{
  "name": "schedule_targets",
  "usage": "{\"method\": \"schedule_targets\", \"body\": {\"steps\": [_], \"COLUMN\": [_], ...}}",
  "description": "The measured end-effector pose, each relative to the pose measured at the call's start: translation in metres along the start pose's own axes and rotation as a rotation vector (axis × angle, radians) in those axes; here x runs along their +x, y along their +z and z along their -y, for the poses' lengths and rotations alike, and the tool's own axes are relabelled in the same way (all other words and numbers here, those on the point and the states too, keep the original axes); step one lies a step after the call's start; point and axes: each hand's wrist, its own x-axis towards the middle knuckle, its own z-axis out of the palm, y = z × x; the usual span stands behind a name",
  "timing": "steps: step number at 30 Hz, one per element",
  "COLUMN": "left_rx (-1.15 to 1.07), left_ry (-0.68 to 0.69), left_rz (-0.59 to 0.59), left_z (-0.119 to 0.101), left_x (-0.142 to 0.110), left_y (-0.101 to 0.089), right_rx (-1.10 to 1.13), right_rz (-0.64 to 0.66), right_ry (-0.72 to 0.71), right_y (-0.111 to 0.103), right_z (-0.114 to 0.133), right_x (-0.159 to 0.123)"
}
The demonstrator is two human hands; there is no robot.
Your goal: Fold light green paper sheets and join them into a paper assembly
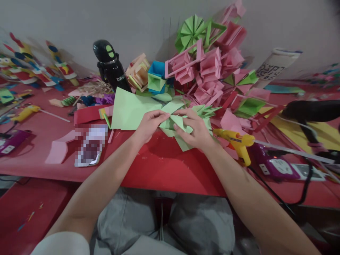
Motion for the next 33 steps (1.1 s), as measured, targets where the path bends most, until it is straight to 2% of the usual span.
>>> {"method": "schedule_targets", "body": {"steps": [3, 7, 13, 21, 28, 33], "left_rx": [-0.007, -0.018, -0.05, -0.076, -0.057, -0.001], "left_ry": [0.054, 0.034, 0.0, -0.089, -0.068, -0.069], "left_rz": [0.006, -0.01, 0.003, 0.057, 0.072, 0.054], "left_z": [0.002, 0.0, -0.003, -0.004, -0.006, -0.006], "left_x": [0.002, 0.003, 0.002, 0.001, 0.002, 0.004], "left_y": [-0.002, -0.005, -0.004, -0.006, -0.013, -0.021], "right_rx": [0.014, 0.05, 0.127, 0.446, 0.461, 0.526], "right_rz": [0.007, 0.0, -0.169, -0.25, -0.17, -0.123], "right_ry": [0.023, 0.151, 0.24, 0.386, 0.49, 0.502], "right_y": [-0.001, -0.002, 0.007, 0.014, 0.003, 0.002], "right_z": [0.004, 0.007, -0.002, -0.012, -0.014, -0.018], "right_x": [0.001, 0.001, -0.004, -0.002, 0.0, -0.001]}}
